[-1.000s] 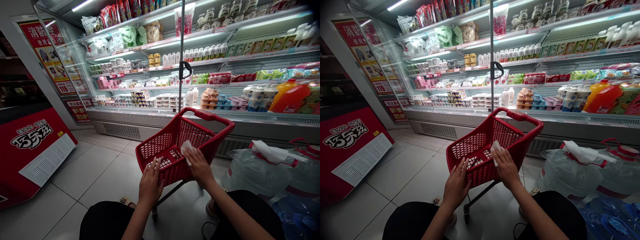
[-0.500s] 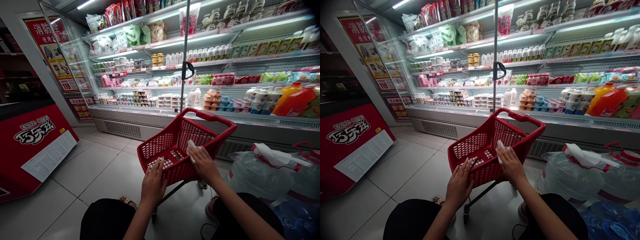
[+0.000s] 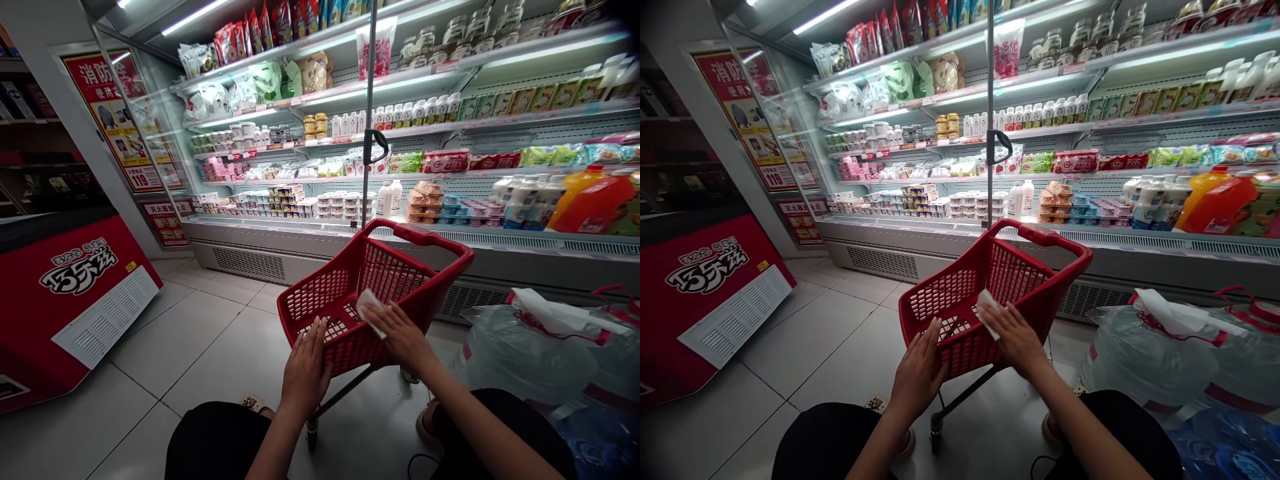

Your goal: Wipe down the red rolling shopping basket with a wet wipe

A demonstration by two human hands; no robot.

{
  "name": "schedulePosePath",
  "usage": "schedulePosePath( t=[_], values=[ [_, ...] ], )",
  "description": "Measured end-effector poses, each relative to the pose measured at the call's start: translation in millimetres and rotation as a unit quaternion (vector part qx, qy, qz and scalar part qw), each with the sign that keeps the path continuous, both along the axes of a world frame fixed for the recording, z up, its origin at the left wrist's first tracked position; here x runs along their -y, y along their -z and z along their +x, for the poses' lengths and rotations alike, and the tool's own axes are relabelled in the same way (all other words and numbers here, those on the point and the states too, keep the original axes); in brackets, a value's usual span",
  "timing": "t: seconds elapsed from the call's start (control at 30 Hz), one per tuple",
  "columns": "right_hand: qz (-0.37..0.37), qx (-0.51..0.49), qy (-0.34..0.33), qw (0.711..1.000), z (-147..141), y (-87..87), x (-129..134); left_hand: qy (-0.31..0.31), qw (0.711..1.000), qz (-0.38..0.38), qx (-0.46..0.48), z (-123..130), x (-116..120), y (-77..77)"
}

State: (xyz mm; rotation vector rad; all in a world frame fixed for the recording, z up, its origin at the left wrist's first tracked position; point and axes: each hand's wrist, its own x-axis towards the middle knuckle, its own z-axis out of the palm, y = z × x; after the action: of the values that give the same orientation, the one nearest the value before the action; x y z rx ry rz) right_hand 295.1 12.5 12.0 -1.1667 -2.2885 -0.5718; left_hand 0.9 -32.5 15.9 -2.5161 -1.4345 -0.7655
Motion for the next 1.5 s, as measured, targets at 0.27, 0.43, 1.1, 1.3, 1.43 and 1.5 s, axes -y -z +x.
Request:
schedulePosePath(
  t=[0.27, 0.43, 1.1, 1.3, 1.43, 1.5],
  values=[
    [0.048, -0.066, 0.150, 0.985, 70, 2.4, -29, 0.030, 0.999, -0.012, -0.035, -28, -14, 1.7],
    [0.047, -0.100, 0.160, 0.981, 53, 5.2, -42, 0.017, 0.997, 0.013, -0.081, -53, -28, 5.5],
    [-0.053, -0.049, -0.026, 0.997, -19, 7.1, -16, 0.037, 0.992, 0.040, -0.118, -50, -18, -1.0],
    [-0.063, -0.098, 0.042, 0.992, -8, 16.1, -46, 0.009, 0.993, 0.033, -0.117, -60, -39, 0.8],
    [-0.076, -0.133, 0.030, 0.988, -48, 21.3, -15, -0.014, 0.995, 0.037, -0.090, -43, -34, 7.6],
    [-0.080, -0.138, 0.024, 0.987, -68, 23.0, 8, -0.028, 0.996, 0.041, -0.080, -32, -29, 9.7]
  ],
)
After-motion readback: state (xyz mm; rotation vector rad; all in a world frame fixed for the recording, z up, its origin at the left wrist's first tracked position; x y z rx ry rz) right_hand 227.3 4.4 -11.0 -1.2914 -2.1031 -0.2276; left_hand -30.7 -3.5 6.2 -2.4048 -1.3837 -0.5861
